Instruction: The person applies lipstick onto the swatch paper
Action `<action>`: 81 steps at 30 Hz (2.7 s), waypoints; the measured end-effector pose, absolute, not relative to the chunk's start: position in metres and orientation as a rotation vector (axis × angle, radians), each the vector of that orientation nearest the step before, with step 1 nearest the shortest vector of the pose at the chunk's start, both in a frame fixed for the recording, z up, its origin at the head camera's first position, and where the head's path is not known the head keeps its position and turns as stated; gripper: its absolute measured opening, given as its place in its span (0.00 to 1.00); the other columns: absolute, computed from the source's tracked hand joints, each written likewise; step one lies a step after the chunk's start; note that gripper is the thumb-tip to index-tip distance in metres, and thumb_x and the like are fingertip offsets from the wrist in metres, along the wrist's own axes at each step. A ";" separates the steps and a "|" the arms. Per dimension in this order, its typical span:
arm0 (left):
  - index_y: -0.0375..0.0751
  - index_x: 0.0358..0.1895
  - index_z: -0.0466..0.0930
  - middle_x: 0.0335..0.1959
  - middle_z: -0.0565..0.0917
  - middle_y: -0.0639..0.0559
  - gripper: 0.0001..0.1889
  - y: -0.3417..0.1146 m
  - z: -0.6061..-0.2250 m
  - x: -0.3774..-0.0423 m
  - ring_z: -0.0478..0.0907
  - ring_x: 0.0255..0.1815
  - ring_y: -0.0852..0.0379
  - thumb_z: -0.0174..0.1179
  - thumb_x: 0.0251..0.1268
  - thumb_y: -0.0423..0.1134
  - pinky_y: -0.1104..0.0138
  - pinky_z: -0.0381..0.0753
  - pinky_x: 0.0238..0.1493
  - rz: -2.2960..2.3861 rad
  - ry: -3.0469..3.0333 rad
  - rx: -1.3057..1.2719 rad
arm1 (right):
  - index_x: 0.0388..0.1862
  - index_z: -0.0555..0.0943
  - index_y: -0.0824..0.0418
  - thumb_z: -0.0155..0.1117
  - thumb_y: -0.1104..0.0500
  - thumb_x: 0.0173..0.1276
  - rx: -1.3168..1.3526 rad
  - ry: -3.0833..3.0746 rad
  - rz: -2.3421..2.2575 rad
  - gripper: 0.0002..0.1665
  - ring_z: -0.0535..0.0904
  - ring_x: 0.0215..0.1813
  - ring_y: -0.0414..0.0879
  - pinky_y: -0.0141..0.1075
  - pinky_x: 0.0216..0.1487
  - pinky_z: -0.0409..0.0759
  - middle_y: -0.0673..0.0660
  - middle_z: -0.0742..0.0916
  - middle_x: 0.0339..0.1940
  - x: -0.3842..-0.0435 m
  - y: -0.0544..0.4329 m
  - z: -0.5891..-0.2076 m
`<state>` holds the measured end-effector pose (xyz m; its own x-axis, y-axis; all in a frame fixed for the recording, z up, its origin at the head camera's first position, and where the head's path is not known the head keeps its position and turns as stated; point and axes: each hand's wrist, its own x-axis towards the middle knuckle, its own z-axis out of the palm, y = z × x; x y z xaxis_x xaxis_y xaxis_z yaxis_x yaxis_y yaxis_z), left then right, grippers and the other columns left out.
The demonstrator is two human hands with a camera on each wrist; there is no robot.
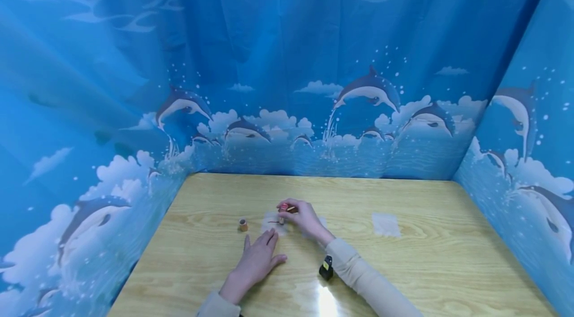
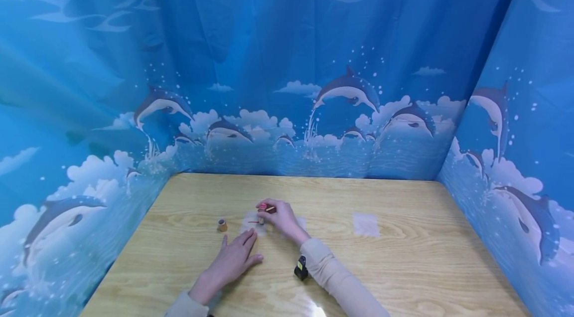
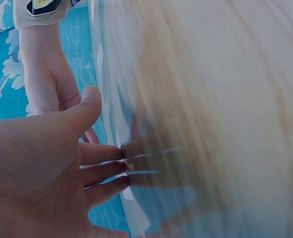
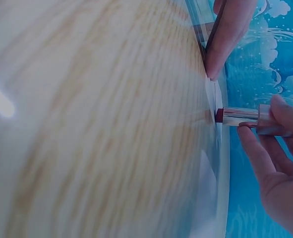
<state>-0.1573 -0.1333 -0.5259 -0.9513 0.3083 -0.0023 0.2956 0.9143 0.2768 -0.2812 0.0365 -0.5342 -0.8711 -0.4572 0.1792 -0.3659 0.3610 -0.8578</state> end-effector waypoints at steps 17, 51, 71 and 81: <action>0.31 0.70 0.70 0.73 0.69 0.34 0.36 -0.133 -0.523 -0.157 0.68 0.72 0.36 0.58 0.72 0.57 0.27 0.57 0.68 0.454 3.038 0.485 | 0.55 0.85 0.59 0.68 0.54 0.72 -0.657 2.457 -1.691 0.16 0.86 0.45 0.45 0.36 0.50 0.85 0.53 0.89 0.44 -0.282 0.051 -0.540; 0.32 0.66 0.74 0.69 0.72 0.31 0.32 -0.131 -0.523 -0.157 0.71 0.69 0.34 0.60 0.70 0.55 0.26 0.58 0.67 0.471 3.094 0.520 | 0.56 0.79 0.75 0.68 0.66 0.69 -0.295 2.092 -2.217 0.19 0.86 0.46 0.44 0.35 0.50 0.87 0.67 0.86 0.53 -0.269 0.091 -0.520; 0.35 0.72 0.68 0.73 0.69 0.36 0.35 -0.125 -0.523 -0.160 0.67 0.73 0.37 0.56 0.74 0.57 0.29 0.56 0.70 0.477 3.112 0.578 | 0.57 0.79 0.75 0.68 0.65 0.70 -0.211 2.067 -2.275 0.20 0.87 0.44 0.41 0.35 0.50 0.87 0.68 0.87 0.51 -0.267 0.107 -0.526; 0.37 0.74 0.67 0.76 0.67 0.41 0.34 -0.112 -0.526 -0.167 0.64 0.76 0.44 0.54 0.75 0.57 0.32 0.55 0.73 0.434 3.135 0.677 | 0.56 0.79 0.75 0.67 0.66 0.70 -0.186 2.093 -2.286 0.19 0.87 0.44 0.41 0.35 0.49 0.87 0.70 0.86 0.53 -0.264 0.115 -0.523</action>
<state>-0.1673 -0.1116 -0.5259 -0.9082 0.3917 0.1476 0.4170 0.8768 0.2395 -0.2638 0.1146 -0.5230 -0.9921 -0.1077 0.0637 -0.0539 -0.0912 -0.9944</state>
